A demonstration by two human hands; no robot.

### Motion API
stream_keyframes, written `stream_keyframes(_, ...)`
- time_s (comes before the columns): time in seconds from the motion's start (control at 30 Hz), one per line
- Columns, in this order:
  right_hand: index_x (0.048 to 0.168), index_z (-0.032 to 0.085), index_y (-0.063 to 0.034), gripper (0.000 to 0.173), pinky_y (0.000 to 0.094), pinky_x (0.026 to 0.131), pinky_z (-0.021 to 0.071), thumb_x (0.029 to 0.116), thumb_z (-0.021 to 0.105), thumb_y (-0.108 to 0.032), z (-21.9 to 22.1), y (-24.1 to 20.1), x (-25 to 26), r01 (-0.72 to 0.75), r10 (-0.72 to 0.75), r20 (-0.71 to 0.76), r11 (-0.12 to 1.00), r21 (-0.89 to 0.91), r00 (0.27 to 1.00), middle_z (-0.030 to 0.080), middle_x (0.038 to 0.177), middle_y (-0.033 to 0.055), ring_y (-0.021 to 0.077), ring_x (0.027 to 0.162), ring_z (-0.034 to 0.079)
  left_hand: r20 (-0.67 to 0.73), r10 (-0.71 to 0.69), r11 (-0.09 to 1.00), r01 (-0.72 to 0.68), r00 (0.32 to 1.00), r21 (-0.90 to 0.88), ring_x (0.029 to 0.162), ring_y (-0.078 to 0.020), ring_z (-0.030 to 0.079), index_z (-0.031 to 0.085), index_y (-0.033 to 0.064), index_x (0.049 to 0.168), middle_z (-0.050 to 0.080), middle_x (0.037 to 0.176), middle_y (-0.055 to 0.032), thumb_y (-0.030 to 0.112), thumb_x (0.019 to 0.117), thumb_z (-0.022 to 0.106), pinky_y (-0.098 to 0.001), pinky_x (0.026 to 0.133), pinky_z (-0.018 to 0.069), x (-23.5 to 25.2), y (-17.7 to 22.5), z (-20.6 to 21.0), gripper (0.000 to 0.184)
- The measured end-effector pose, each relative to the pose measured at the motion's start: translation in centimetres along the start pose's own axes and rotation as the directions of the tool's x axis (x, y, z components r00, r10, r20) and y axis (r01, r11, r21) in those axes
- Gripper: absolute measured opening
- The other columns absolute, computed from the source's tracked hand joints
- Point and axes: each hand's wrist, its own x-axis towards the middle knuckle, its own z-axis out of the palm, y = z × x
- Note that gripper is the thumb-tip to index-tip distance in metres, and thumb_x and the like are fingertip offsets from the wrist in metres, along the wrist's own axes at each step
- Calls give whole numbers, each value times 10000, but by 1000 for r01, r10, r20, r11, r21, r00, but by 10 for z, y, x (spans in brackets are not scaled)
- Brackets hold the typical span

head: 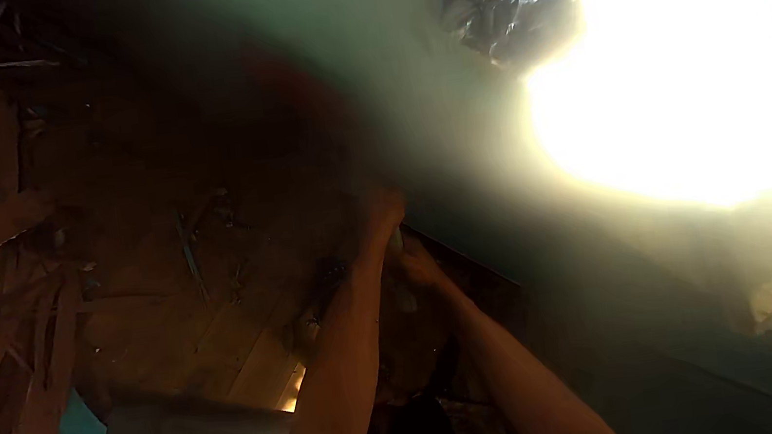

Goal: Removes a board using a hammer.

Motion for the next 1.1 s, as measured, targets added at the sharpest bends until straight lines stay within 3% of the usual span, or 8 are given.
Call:
stream_keyframes(0.1,1164,587,-24,225,293,548,557,979,661,-128,-3,15,-11,66,-68,-41,996,-57,997,619,706,64,138,567,608,-42,77,996,-79,996,-50,820,-286,687,478,2,1393,665,1003,-186,239,1012,604,-477,745,594,-1,1,1,466)
stream_keyframes(0.23,1194,626,-42,255,324,549,553,962,640,-145,-5,30,-34,157,-159,-27,984,-82,987,636,731,91,165,579,610,-96,189,959,-205,977,-195,641,-217,652,543,-25,1263,641,829,-132,214,1008,603,-410,606,598,-13,-17,7,354)
stream_keyframes(0.57,1103,592,-16,223,293,510,536,936,658,-149,-4,26,17,10,-12,33,999,52,999,612,699,44,132,531,588,-126,24,1000,-25,992,-4,678,-255,659,512,6,1329,651,929,-178,192,979,656,-440,623,591,14,7,5,422)
stream_keyframes(0.73,1035,626,-28,130,263,549,534,969,646,-139,-8,33,15,67,-66,27,997,-26,997,606,682,24,101,557,585,-148,151,982,-165,977,-90,671,-215,656,490,1,1357,651,912,-147,166,972,655,-398,619,595,18,-17,9,450)
stream_keyframes(0.87,1180,608,-71,257,318,504,520,961,646,-201,3,62,-17,131,-131,5,987,-97,991,610,723,76,158,553,583,-145,187,974,-203,972,-101,614,-189,638,510,28,1276,627,836,-96,202,999,624,-383,592,600,-3,-38,6,347)
stream_keyframes(1.0,1233,645,-39,391,388,655,590,914,693,-259,59,159,-68,237,-273,-150,946,-219,950,695,868,83,163,698,666,-184,291,912,-330,939,-243,528,-155,594,535,-24,1255,605,717,-77,146,1012,610,-329,487,553,-70,-150,-8,306)
stream_keyframes(1.07,1256,638,-23,406,413,741,595,938,691,-271,58,151,-84,110,-129,-64,964,-242,990,698,931,109,186,773,677,-151,165,942,-201,975,-267,566,-168,615,513,-35,1294,619,727,-86,127,1017,619,-341,545,565,-95,-160,-11,338)
stream_keyframes(1.1,1213,637,-44,364,378,689,588,939,696,-277,46,124,-75,69,-75,-20,972,-226,997,683,875,84,166,716,663,-151,143,951,-178,978,-251,571,-166,629,520,-26,1246,621,725,-78,148,1017,616,-340,562,583,-88,-133,-8,303)
